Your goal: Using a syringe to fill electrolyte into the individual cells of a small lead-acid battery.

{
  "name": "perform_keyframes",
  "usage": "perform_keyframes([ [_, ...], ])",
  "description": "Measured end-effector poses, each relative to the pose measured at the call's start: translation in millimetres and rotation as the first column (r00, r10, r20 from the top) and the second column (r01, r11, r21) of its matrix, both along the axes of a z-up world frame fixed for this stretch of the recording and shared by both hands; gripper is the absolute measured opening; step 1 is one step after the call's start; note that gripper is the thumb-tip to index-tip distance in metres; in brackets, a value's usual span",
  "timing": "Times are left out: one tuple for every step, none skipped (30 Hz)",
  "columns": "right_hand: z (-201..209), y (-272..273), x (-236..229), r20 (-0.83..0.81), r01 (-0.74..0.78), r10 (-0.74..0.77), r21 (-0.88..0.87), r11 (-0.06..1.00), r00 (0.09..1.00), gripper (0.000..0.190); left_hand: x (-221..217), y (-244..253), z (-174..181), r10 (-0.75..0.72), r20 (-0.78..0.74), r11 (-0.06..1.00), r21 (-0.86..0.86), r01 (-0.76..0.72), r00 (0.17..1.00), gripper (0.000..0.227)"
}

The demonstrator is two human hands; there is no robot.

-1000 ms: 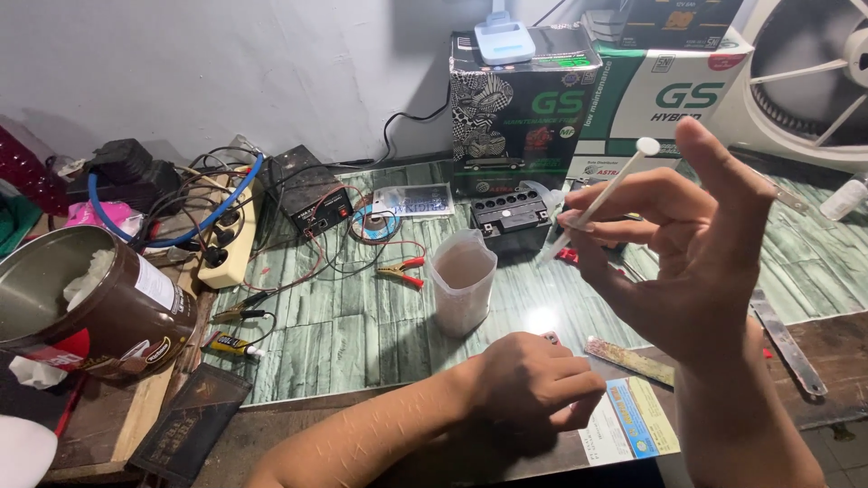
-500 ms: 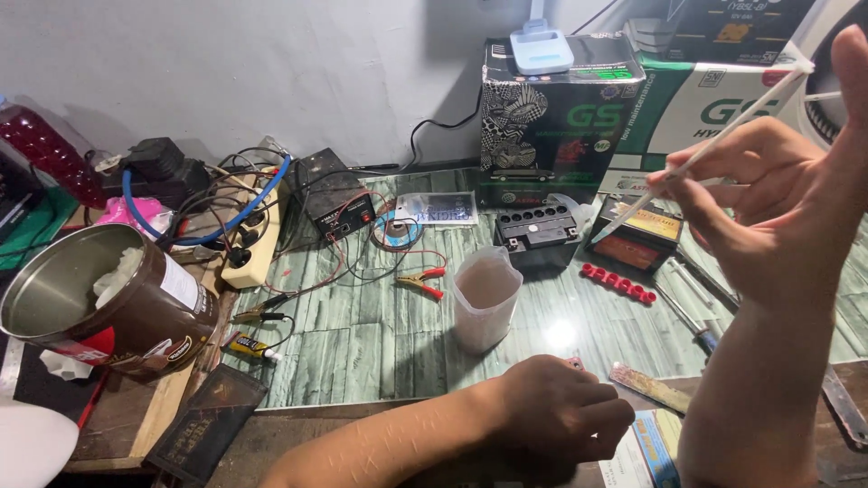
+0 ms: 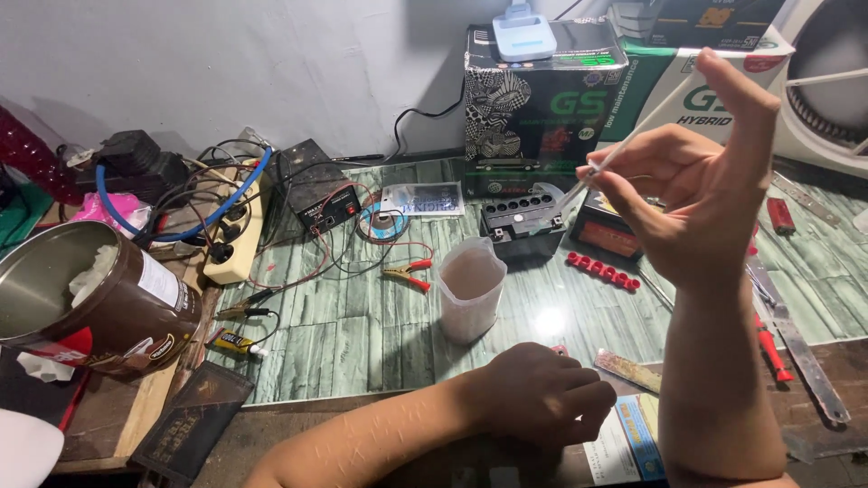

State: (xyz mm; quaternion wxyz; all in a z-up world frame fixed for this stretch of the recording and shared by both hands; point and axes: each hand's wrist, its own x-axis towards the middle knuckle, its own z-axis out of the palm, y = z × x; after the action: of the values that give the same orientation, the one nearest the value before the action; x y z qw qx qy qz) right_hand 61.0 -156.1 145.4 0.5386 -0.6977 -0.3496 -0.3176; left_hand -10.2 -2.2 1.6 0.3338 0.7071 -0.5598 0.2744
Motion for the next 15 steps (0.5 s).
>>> perform_keyframes([
  [-0.7,4.6,-1.9,-0.001,0.002,-0.002,0.000,1.000,1.000,0.087,-0.3,0.0,0.1,-0.002,-0.001,1.000,0.000,0.002,1.000,0.015],
  [-1.2,9.7,-3.2,-0.010,0.012,-0.011,0.017,1.000,1.000,0.087,-0.3,0.2,0.1,-0.006,-0.007,1.000,-0.002,0.006,1.000,0.014],
  [-1.9,15.1,-4.6,-0.019,0.022,-0.021,0.034,0.999,1.000,0.086,-0.3,0.6,0.0,-0.010,-0.014,1.000,-0.004,0.010,1.000,0.014],
  [-5.6,17.0,-2.1,-0.022,0.017,-0.016,0.032,0.999,1.000,0.086,0.1,0.1,-1.9,-0.005,-0.017,1.000,-0.006,0.005,1.000,0.014],
  [-9.3,19.1,0.4,0.011,-0.001,0.001,0.030,1.000,1.000,0.086,0.6,-0.3,-3.8,-0.012,0.000,1.000,-0.006,0.012,1.000,0.012],
  [-12.3,21.1,3.7,0.046,-0.021,0.020,0.027,0.999,0.999,0.085,2.0,-0.9,-5.3,-0.016,0.020,1.000,-0.006,0.016,1.000,0.011],
  [-12.6,24.9,2.5,0.045,-0.027,0.026,0.025,0.999,0.999,0.085,2.4,-1.6,-9.9,-0.010,0.019,1.000,-0.009,0.010,1.000,0.011],
  [-12.8,28.8,1.4,0.033,-0.053,0.052,0.010,0.999,0.998,0.084,3.2,-2.0,-14.1,-0.002,0.008,1.000,0.023,0.001,1.000,0.010],
  [-13.0,32.3,0.5,0.020,-0.079,0.079,-0.005,0.997,0.997,0.082,4.3,-2.7,-18.3,0.007,-0.003,0.998,0.054,-0.007,1.000,0.027],
  [-14.7,34.3,1.3,0.020,-0.081,0.081,-0.006,0.997,0.997,0.082,1.7,-2.2,-14.0,0.009,-0.003,0.999,0.053,-0.009,1.000,0.027],
  [-16.5,36.1,2.3,0.011,-0.099,0.099,-0.024,0.995,0.995,0.081,-0.7,-1.9,-9.6,0.016,-0.074,0.997,0.074,-0.010,0.997,0.019],
  [-18.2,37.6,3.5,0.002,-0.115,0.116,-0.041,0.992,0.993,0.081,-2.7,-1.8,-5.1,0.022,-0.145,0.995,0.095,-0.008,0.989,0.012],
  [-20.2,38.2,4.3,0.002,-0.116,0.116,-0.042,0.992,0.993,0.081,-3.4,-2.2,-6.2,0.022,-0.145,0.996,0.094,-0.008,0.989,0.012],
  [-21.6,38.8,5.9,-0.006,-0.104,0.104,-0.054,0.993,0.995,0.078,-3.1,-2.5,-7.0,0.018,-0.163,0.996,0.093,-0.003,0.986,0.016],
  [-23.1,39.2,7.5,-0.014,-0.093,0.092,-0.066,0.993,0.996,0.076,-2.6,-3.0,-7.7,0.015,-0.182,0.996,0.093,0.002,0.983,0.020],
])
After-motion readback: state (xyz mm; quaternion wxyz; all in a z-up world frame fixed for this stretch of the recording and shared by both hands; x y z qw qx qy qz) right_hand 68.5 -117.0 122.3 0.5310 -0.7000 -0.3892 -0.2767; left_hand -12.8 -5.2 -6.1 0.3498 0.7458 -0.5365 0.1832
